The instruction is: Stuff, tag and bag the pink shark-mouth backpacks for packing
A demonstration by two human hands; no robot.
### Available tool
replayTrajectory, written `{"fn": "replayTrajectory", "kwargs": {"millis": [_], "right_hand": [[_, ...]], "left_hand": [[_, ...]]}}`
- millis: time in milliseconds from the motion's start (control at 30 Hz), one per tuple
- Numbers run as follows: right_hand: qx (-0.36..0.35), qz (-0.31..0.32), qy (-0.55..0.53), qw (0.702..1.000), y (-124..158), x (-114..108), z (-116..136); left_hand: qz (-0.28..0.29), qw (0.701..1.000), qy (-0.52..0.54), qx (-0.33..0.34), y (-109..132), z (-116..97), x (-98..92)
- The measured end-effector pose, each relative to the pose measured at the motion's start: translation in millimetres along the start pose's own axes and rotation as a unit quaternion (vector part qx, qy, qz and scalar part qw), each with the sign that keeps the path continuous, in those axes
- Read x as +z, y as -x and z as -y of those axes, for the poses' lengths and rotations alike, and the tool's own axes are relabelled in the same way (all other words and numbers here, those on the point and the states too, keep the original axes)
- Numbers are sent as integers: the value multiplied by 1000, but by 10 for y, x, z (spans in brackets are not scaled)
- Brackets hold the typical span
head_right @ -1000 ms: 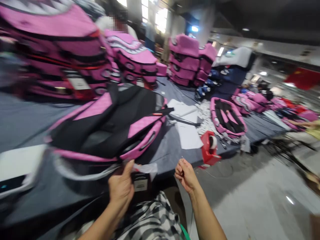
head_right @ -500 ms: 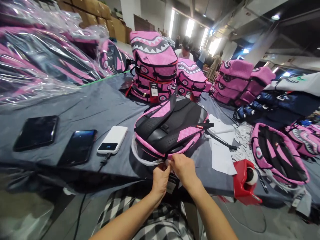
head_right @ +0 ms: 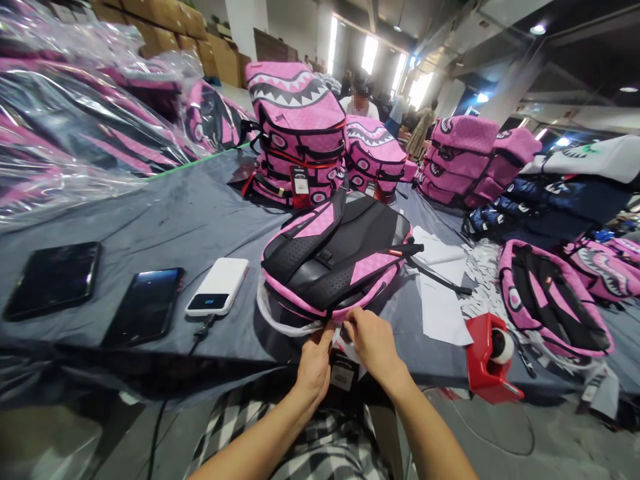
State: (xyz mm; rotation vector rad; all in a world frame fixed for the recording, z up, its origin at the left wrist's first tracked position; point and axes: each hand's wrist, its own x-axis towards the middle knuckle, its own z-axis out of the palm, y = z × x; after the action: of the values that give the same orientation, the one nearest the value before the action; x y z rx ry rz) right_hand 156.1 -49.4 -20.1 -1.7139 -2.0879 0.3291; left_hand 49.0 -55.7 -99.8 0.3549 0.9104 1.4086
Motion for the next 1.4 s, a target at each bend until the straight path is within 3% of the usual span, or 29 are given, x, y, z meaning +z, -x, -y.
{"fn": "replayTrajectory", "kwargs": {"millis": [100, 267, 500, 667, 733, 833, 933, 1033, 1133, 1267, 1333, 1400], "right_hand": [[25, 7, -120, 992, 12, 88, -109], [84, 24, -283, 955, -105, 371, -233], [100, 52, -352, 929, -187, 472, -251], [165, 4, -341, 926, -150, 468, -202], [174, 54, -369, 912, -130, 445, -186], [210, 175, -449, 851, -122, 411, -195], [263, 239, -515, 780, -155, 426, -253], [296, 247, -571, 725, -205, 493, -310], [299, 231, -587, 716, -244, 561, -320], [289, 251, -587, 713, -236, 570, -354], [288, 276, -585, 706, -162, 544, -437], [283, 296, -586, 699, -15, 510, -568]], "left_hand": [[1, 1000, 26, -6, 1, 10, 1], [-14, 1000, 18, -7, 3, -12, -17], [-30, 999, 8, -12, 9, -59, -1], [-57, 998, 24, -8, -2, -61, -2], [-61, 998, 20, -4, -3, -60, -4], [-59, 998, 10, -7, 1, -71, -8], [-43, 999, -4, -9, -9, -103, -13], [-30, 999, -11, -13, -32, -159, -19], [-31, 999, -33, -10, 8, -243, -34], [74, 993, -85, -47, 292, -384, -179], [130, 981, -129, -63, 500, -480, -336], [144, 968, -195, -66, 698, -624, -524]]}}
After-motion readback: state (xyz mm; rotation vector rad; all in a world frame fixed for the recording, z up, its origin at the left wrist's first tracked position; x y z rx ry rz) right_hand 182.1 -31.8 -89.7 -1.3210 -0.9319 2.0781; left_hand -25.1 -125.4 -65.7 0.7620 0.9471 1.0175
